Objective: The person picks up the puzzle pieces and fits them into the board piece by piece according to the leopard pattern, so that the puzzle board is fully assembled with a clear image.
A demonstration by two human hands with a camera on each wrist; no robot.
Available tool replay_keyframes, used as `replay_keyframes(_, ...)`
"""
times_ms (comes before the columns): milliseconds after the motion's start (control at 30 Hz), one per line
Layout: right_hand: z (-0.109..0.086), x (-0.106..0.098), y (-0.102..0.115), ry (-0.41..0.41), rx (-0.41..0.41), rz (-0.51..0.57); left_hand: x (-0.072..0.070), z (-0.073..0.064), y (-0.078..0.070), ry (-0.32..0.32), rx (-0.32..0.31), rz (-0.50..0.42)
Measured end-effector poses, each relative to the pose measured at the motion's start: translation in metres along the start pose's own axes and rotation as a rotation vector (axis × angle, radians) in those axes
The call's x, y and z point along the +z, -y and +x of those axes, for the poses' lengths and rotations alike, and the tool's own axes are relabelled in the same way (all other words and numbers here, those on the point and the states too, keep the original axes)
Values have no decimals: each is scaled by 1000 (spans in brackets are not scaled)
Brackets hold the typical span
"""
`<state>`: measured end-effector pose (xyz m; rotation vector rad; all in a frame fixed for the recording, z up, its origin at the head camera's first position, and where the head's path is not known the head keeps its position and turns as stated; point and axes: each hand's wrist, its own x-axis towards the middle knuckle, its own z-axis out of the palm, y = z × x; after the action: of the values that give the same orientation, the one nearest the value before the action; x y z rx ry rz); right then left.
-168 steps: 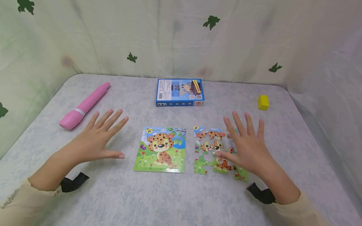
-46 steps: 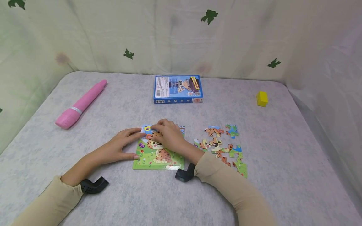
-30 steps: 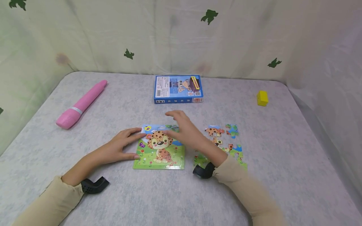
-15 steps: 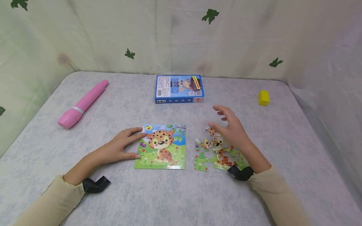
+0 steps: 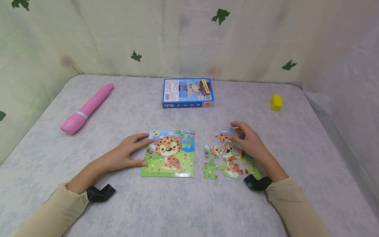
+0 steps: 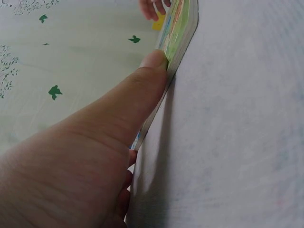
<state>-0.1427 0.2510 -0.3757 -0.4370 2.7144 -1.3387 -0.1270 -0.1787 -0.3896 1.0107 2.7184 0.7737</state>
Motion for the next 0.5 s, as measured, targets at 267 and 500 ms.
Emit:
replay_keyframes(267, 1, -2, -12, 67, 24, -79, 0, 1, 0, -1, 2, -4)
replay_keyframes(500, 0, -2, -13, 91, -51, -206, 0, 0, 0, -6, 5, 0)
